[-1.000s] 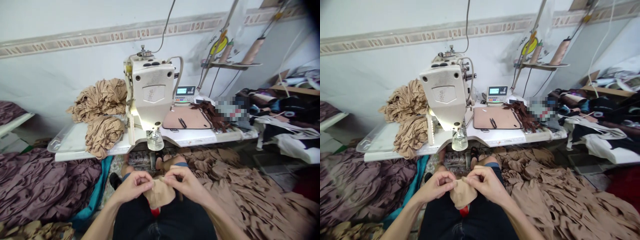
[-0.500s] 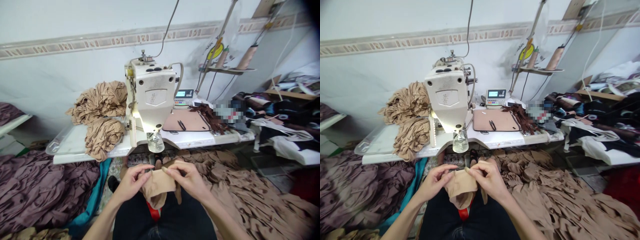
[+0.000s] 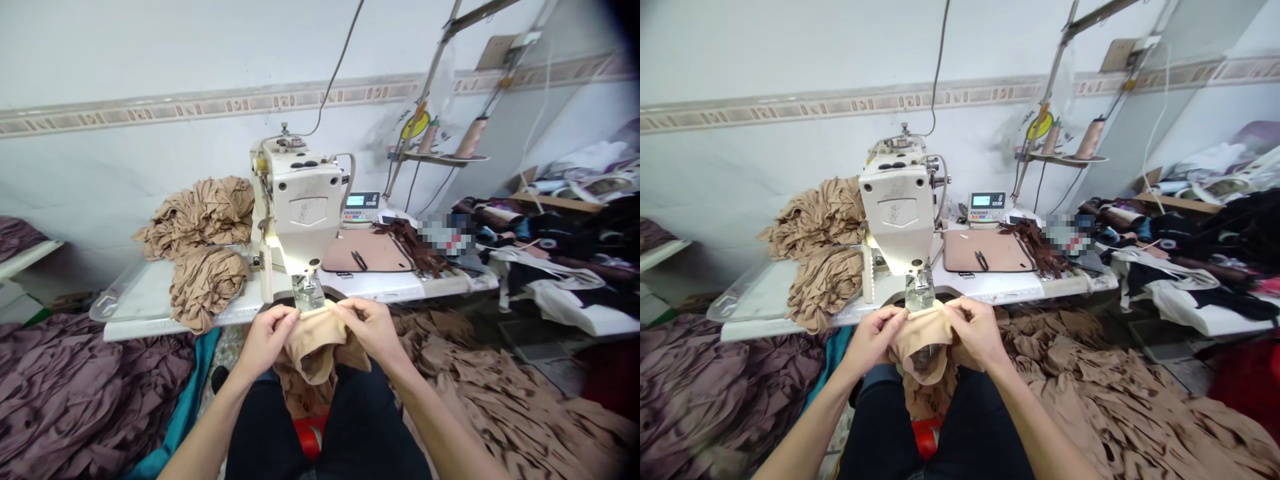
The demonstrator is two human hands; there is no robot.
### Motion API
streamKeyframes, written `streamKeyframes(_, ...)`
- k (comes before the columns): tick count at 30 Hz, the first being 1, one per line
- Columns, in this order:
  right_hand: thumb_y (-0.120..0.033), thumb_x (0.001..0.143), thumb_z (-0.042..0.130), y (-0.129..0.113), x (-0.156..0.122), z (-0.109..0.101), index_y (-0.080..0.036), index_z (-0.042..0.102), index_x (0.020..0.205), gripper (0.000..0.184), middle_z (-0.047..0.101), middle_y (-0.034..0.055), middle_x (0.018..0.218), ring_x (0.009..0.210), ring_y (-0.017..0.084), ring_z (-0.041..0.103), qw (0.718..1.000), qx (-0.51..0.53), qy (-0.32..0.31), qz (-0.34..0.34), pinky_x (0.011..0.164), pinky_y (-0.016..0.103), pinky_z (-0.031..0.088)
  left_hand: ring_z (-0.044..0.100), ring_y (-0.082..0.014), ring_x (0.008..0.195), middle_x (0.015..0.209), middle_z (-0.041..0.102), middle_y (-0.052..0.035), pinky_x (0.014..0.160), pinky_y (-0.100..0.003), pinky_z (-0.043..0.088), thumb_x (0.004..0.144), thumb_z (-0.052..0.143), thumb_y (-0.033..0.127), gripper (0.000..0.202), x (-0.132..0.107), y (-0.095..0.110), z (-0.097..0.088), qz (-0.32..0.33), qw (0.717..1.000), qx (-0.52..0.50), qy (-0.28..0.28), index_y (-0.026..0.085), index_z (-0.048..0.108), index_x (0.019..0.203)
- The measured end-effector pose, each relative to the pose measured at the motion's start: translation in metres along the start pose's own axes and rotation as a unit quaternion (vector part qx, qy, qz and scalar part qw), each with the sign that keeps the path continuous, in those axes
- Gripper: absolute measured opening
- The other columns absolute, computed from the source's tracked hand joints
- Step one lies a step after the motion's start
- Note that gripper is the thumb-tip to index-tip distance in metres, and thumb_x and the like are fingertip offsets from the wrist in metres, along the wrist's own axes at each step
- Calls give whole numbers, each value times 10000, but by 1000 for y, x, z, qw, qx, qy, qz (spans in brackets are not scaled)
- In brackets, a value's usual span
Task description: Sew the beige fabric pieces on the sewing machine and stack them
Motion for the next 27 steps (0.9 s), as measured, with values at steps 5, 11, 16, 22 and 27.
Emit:
streamKeyframes(5,-533,851,832,16,10,0,-161,689,638,452,525,-19,570,546,127,420,998,49,6,45,529,273,305,519,-136,631,680,622,2,596,-234,378,924,727,473,353,14,-13,-3,-77,994,-43,62,167,689,752)
streamKeyframes(11,-536,864,820,23,23,-1,-181,596,577,509,479,-31,531,531,127,399,995,86,35,43,533,280,299,421,-107,563,628,459,78,552,-207,321,852,814,438,318,29,-16,-3,-76,980,-131,127,199,615,923)
streamKeyframes(16,-555,864,808,27,35,-5,-179,634,592,496,501,-27,531,528,136,427,994,87,48,36,543,282,338,406,-98,559,640,460,82,550,-195,327,867,814,436,328,44,-18,3,-60,974,-185,120,199,609,965)
streamKeyframes(22,-603,838,801,31,36,-9,-168,703,641,487,579,3,567,567,159,490,996,64,57,37,557,282,384,443,-89,550,629,479,82,539,-181,357,809,882,457,396,53,-19,7,-65,963,-236,111,195,618,944)
streamKeyframes(27,-676,857,740,56,-2,-5,-170,676,619,563,553,7,582,580,162,495,997,24,20,71,552,277,401,410,-83,455,613,517,74,426,-185,294,858,808,571,423,33,-38,3,-106,964,-201,138,202,633,967)
Point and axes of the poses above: each hand's wrist, its own x-axis towards the middle knuckle, its own z-axis out of the palm, y = z × x, the point moved 7 cm from there along x, towards the middle knuckle
